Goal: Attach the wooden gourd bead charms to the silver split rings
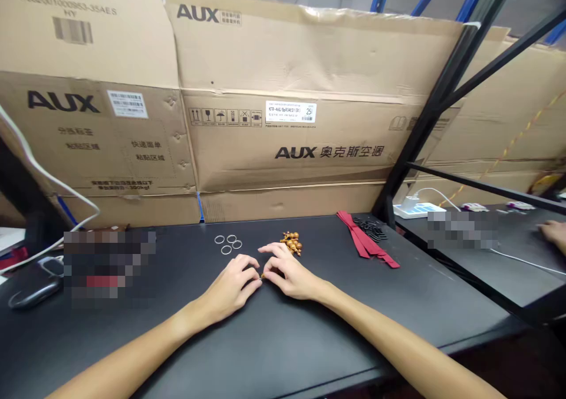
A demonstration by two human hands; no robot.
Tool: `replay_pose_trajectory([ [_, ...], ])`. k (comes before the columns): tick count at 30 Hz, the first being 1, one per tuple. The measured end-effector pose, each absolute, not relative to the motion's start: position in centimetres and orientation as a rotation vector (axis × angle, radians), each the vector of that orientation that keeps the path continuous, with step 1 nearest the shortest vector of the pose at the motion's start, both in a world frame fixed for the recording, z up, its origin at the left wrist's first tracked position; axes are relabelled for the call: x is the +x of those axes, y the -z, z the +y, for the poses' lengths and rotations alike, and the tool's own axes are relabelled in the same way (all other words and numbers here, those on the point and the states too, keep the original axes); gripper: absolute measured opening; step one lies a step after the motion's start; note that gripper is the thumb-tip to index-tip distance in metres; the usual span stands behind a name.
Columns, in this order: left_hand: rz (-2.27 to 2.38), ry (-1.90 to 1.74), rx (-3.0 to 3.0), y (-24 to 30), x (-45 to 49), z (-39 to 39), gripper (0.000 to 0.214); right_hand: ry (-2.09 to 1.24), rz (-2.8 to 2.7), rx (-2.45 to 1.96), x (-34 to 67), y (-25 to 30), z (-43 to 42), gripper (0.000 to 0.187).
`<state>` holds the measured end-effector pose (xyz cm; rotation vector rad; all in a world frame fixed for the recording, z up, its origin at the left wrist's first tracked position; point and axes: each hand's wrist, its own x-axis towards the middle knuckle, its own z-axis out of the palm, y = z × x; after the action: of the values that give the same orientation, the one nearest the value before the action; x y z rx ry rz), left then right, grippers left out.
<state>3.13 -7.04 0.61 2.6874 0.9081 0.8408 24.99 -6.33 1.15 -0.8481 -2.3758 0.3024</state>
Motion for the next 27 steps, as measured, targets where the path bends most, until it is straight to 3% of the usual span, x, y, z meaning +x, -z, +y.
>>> replay_pose_trajectory([
  [27, 0.939, -0.811, 2.571, -0.72, 2.99, -6.73, 0.018, -0.206, -2.347, -0.812, 24.45, -0.67, -6.41, 0.011],
])
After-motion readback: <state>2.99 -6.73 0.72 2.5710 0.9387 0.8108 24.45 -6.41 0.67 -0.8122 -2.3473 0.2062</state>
